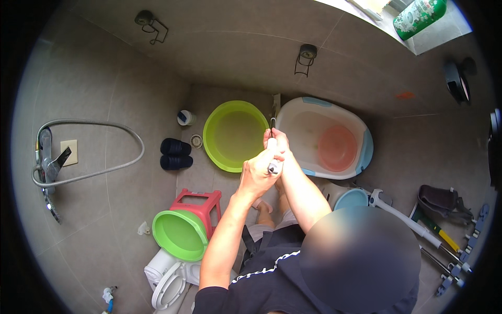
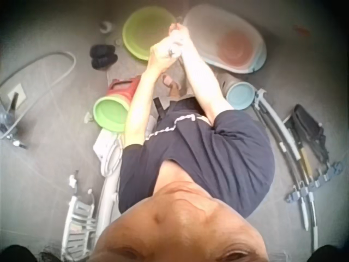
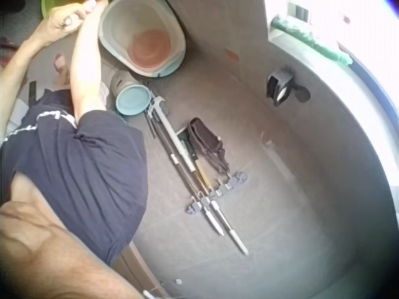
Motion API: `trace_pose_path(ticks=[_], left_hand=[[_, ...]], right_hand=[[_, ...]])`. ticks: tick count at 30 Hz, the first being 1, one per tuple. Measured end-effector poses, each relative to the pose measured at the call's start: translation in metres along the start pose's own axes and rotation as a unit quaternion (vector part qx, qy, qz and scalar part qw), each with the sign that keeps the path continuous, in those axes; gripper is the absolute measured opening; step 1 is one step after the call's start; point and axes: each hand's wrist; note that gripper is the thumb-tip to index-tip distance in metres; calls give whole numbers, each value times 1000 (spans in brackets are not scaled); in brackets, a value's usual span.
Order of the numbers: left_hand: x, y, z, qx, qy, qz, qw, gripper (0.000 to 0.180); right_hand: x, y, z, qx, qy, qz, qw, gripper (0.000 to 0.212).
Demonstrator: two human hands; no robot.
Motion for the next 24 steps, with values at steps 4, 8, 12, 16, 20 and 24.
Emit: trace_pose_path(ticks=[4, 8, 12, 16, 20, 24], left_hand=[[6, 0, 14, 14, -3, 11, 1000, 18], [15, 6, 17, 6, 1, 31, 999, 19], [28, 16, 14, -12, -27, 7, 1000, 20], [29, 10, -1, -33, -115, 26, 993, 30], [26, 5, -14, -42, -164, 98, 981, 30], [18, -16, -22, -25, -127, 92, 987, 29]], right_hand=[[-6, -4, 7, 69, 39, -197, 977, 18], [0, -5, 10, 15, -10, -128, 992, 14], [15, 9, -5, -63, -90, 40, 993, 15], [23, 13, -9, -75, -148, 163, 973, 22], [31, 8, 0, -76, -155, 194, 966, 31], [40, 10, 18, -49, -88, 95, 990, 23]])
Point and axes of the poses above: each hand's wrist, its own z-axis towards the middle knuckle, its own x-axis out of the back of the hand, y = z × x, and after that the axes turned 5 degrees about z, right-handed
